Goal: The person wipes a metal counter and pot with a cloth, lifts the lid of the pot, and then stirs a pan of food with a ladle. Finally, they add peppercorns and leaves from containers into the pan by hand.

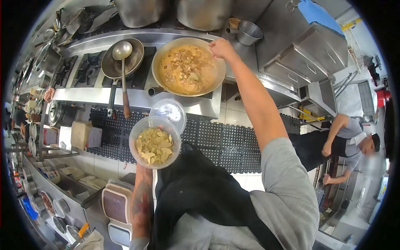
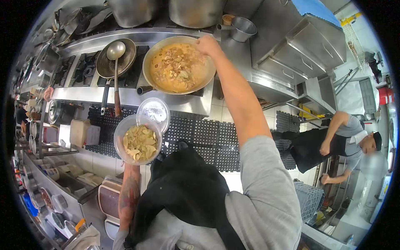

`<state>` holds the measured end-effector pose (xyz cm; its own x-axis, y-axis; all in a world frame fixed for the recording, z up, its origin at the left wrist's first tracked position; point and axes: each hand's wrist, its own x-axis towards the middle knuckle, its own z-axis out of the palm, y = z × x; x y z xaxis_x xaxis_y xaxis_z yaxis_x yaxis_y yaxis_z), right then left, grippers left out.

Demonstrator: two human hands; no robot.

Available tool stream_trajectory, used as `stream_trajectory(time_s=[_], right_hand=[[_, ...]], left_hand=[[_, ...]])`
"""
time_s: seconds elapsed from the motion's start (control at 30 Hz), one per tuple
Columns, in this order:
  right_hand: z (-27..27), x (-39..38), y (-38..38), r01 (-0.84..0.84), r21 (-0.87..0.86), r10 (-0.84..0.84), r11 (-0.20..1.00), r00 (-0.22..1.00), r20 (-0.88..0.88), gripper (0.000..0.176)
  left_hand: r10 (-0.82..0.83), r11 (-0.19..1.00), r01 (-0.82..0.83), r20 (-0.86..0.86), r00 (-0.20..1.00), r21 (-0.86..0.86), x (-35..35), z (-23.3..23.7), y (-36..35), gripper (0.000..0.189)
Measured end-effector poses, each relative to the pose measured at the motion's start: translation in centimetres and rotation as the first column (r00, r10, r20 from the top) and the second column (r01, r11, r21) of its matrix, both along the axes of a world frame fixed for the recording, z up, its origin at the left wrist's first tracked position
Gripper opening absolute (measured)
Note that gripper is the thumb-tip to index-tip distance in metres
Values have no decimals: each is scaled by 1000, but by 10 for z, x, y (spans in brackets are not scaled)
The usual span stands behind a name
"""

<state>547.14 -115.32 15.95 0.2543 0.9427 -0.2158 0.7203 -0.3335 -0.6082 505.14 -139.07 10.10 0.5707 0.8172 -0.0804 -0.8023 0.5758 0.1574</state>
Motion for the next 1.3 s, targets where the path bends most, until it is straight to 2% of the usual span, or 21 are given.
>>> stream_trajectory(time_s=[0.03, 0.1, 0.17, 0.23, 0.27, 0.3, 0.33, 0.4, 0.53, 0.6, 0.73, 0.8, 0.83, 0.9, 1.0, 1.07, 1.1, 1.13, 1.2, 1.23, 1.3], right_hand=[[14, -10, -9, -28, 108, 16, 994, 993, 117, 20], [47, -45, -42, -194, 297, 184, 935, 981, 63, 19], [90, -105, -96, -372, 353, 395, 859, 919, 7, 19], [99, -152, -139, -633, 311, 643, 709, 761, 84, 20], [100, -171, -159, -725, 250, 720, 642, 682, 130, 20], [102, -184, -171, -804, 183, 784, 566, 593, 184, 21], [95, -191, -179, -800, 183, 781, 571, 598, 178, 21], [82, -199, -189, -893, -50, 840, 447, 400, 367, 19], [77, -202, -209, -873, -130, 843, 470, 401, 358, 18], [64, -203, -213, -902, -110, 838, 418, 336, 429, 20], [72, -194, -205, -875, -99, 859, 474, 435, 270, 19], [90, -190, -199, -853, -104, 844, 511, 475, 250, 18], [100, -187, -196, -853, -102, 842, 511, 474, 258, 18], [118, -179, -186, -847, -31, 845, 530, 525, 101, 17], [122, -143, -150, -790, 190, 810, 582, 585, -48, 20], [126, -111, -119, -557, 193, 585, 808, 798, -146, 23], [111, -93, -93, -489, 179, 510, 853, 855, -91, 25], [84, -77, -66, -417, 172, 428, 893, 903, -36, 26], [26, -59, -24, -309, 198, 281, 930, 946, 159, 27], [9, -53, -16, -314, 190, 286, 930, 945, 162, 27], [4, -54, -7, -197, 303, 76, 932, 926, 370, 28]], left_hand=[[0, 1000, 1, -45, 999, 4, 2, 1, 1, 75], [2, 1000, -1, -136, 991, 10, 6, 2, 4, 68], [-15, 1000, 10, -164, 986, -26, 5, -3, 4, 65], [-25, 997, 13, -164, 986, -73, 6, -26, 17, 66], [-17, 994, -13, -265, 964, -110, 7, -38, 22, 68], [-16, 991, -34, -354, 935, -133, 12, -39, 26, 71], [-23, 990, -28, -357, 934, -138, 14, -39, 22, 71], [-37, 978, -22, -275, 961, -208, 24, -26, 21, 71], [-59, 984, 23, -201, 978, -178, 28, -44, 24, 72], [-126, 991, 131, 129, 984, -29, 31, -45, 27, 73], [-102, 994, 104, 124, 987, -10, 34, -38, 23, 74], [-80, 996, 75, -105, 991, -57, 33, -36, 22, 74], [-79, 996, 74, -102, 992, -50, 33, -37, 22, 74], [-112, 989, 120, 95, 989, -86, 34, -35, 25, 74], [-168, 986, 168, 121, 978, 12, 40, -3, 21, 75], [-199, 980, 192, 145, 969, 60, 40, 6, 22, 70], [-231, 971, 218, 160, 960, 94, 40, 9, 20, 65], [-112, 983, 123, 85, 990, -139, 41, 12, 15, 67], [-111, 985, 122, 94, 989, -124, 37, 7, 14, 68], [-108, 986, 120, 102, 989, -115, 34, 3, 12, 70], [-62, 995, 68, 78, 995, -73, 25, 0, 3, 69]])
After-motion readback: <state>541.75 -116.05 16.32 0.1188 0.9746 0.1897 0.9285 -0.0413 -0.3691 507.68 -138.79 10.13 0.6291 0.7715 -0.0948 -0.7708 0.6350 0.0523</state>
